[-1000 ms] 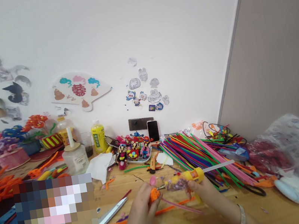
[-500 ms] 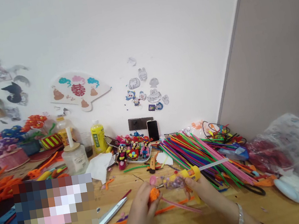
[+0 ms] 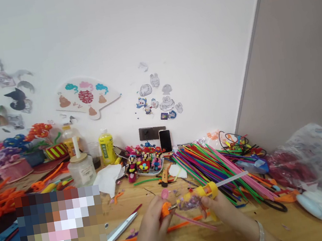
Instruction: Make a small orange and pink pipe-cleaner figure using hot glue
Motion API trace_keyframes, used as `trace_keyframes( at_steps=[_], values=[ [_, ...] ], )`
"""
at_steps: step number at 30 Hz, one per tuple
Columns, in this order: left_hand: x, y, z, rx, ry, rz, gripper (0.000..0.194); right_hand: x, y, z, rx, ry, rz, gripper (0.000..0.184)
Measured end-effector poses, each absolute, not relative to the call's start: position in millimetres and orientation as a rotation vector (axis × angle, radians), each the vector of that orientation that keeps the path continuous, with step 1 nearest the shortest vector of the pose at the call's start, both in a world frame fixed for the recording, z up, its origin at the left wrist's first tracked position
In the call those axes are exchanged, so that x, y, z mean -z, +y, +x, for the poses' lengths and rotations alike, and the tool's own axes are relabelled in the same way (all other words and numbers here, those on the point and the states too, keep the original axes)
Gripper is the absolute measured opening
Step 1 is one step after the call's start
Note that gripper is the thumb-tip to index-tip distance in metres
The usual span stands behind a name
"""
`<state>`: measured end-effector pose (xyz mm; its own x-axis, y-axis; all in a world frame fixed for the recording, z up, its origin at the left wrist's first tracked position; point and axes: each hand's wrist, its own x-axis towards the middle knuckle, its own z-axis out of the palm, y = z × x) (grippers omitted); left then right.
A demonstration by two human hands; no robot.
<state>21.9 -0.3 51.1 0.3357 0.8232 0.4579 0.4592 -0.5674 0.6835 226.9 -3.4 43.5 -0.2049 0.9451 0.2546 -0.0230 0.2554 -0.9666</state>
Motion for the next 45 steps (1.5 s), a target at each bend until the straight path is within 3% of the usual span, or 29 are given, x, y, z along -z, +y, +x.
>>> trace_keyframes(
  at_steps=[21, 45],
  values=[
    [-48.4, 1.2, 21.6, -1.154, 1.128, 2.182, 0.019, -43.0, 1.7, 233.4, -1.049, -1.511, -1.009, 0.05],
    [-48.2, -1.1, 21.4, -1.055, 1.116, 2.252, 0.015, -47.3, -3.4, 228.4, -1.075, -1.431, -0.996, 0.044]
  ],
)
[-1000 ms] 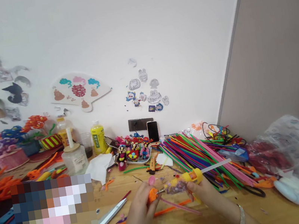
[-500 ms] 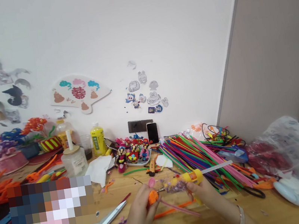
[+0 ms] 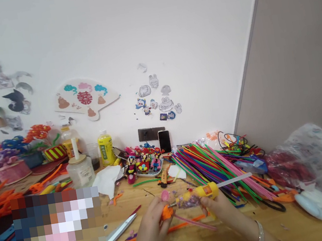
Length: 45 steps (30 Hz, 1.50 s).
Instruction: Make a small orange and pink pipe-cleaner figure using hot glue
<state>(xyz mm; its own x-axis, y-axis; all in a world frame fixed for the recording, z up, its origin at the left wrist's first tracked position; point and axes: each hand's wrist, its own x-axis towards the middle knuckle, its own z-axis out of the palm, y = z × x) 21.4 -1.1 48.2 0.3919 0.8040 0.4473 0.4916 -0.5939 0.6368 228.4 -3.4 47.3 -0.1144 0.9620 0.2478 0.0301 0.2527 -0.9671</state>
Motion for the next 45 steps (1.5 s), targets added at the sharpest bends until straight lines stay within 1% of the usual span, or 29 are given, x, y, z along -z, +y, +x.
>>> trace_keyframes(
  at_steps=[11, 22, 29, 34, 39, 42, 45],
  values=[
    [-48.2, -0.1, 19.8, -1.05, 1.132, 2.256, 0.014, -51.2, -5.9, 230.4, -1.078, -1.43, -1.02, 0.048],
    [-49.9, -0.3, 20.1, -1.07, 1.124, 2.227, 0.017, -55.8, -8.1, 231.0, -1.117, -1.489, -1.015, 0.045],
    [-50.2, -0.9, 19.6, -1.084, 1.133, 2.198, 0.015, -48.3, -3.8, 236.7, -1.077, -1.493, -1.035, 0.045],
    [-50.6, 0.0, 20.7, -1.102, 1.135, 2.201, 0.018, -42.7, 1.4, 244.5, -0.981, -1.532, -1.055, 0.044],
    [-49.4, 0.4, 20.1, -1.104, 1.102, 2.201, 0.016, -48.1, 0.2, 243.6, -0.923, -1.525, -1.063, 0.045],
    [-50.3, -0.5, 19.6, -1.13, 1.082, 2.198, 0.016, -57.2, -2.2, 242.3, -0.737, -1.618, -1.131, 0.041],
    [-53.0, -2.1, 20.6, -1.146, 1.071, 2.178, 0.014, -61.5, 1.2, 245.8, -0.288, -1.787, -1.338, 0.026]
  ],
)
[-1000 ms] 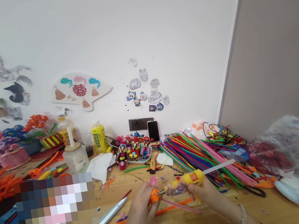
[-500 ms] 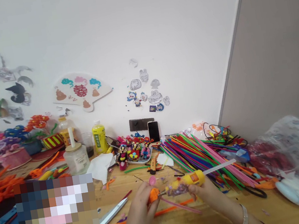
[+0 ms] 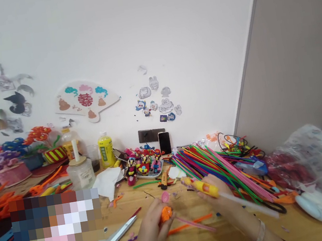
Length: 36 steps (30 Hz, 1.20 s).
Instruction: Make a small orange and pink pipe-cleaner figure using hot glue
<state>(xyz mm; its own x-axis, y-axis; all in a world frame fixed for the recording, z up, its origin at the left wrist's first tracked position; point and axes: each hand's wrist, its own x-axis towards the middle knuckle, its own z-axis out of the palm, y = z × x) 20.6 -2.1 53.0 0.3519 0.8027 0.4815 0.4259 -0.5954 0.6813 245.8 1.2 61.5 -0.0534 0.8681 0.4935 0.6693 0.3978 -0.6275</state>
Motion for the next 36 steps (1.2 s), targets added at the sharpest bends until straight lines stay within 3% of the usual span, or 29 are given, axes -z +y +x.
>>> trace_keyframes(
  at_steps=[3, 7, 14, 18, 21, 24, 29, 36],
  values=[
    [-55.0, -4.5, 22.7, -1.155, 1.057, 2.157, 0.014, -51.2, 12.9, 254.4, 0.136, -1.886, -1.501, 0.01],
    [-54.9, -8.2, 24.7, -1.11, 1.033, 2.151, 0.014, -23.0, 30.8, 267.9, 0.349, -1.875, -1.673, 0.014],
    [-56.3, -11.5, 26.0, -1.11, 0.939, 2.019, 0.021, -17.0, 37.5, 277.2, -0.067, -1.861, -1.651, 0.04],
    [-58.4, -10.9, 29.3, -1.144, 0.84, 1.672, 0.038, -38.9, 24.9, 256.7, -0.44, -1.779, -1.245, 0.033],
    [-51.9, -9.2, 35.6, -1.059, 0.732, 1.349, 0.046, -54.0, 5.2, 228.2, -0.944, -1.63, -0.92, 0.027],
    [-40.0, -9.8, 43.4, -0.933, 0.637, 1.18, 0.048, -62.1, -12.8, 202.7, -1.191, -1.527, -0.702, 0.039],
    [-29.6, -16.2, 49.1, -0.879, 0.584, 1.107, 0.046, -60.1, -17.0, 191.8, -1.14, -1.459, -0.799, 0.025],
    [-32.9, -11.6, 45.3, -0.984, 0.893, 1.269, 0.044, -51.6, -5.3, 199.5, -1.172, -1.354, -0.961, 0.029]
  ],
)
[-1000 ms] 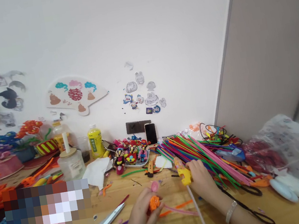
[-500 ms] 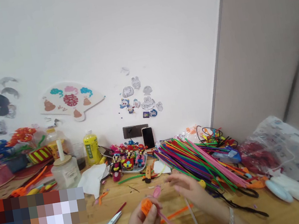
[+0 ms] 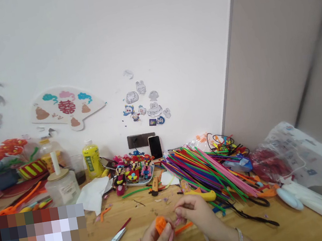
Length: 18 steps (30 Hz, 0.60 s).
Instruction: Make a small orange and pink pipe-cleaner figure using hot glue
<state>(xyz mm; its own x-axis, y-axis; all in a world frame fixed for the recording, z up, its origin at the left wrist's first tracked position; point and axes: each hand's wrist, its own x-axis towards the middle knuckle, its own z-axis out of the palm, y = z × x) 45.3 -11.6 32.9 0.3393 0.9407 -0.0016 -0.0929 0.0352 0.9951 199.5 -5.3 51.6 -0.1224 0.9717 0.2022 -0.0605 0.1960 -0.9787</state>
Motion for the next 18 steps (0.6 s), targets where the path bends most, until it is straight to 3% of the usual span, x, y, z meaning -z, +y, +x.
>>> trace_keyframes(
  at_steps=[9, 18],
  values=[
    [-30.0, -10.7, 45.9, -0.998, 0.981, 1.488, 0.042, -48.6, -4.6, 192.0, -1.317, -1.296, -0.873, 0.028],
    [-32.2, -11.2, 44.6, -1.022, 1.058, 1.741, 0.02, -49.5, -7.6, 185.5, -1.294, -1.163, -0.909, 0.033]
  ],
)
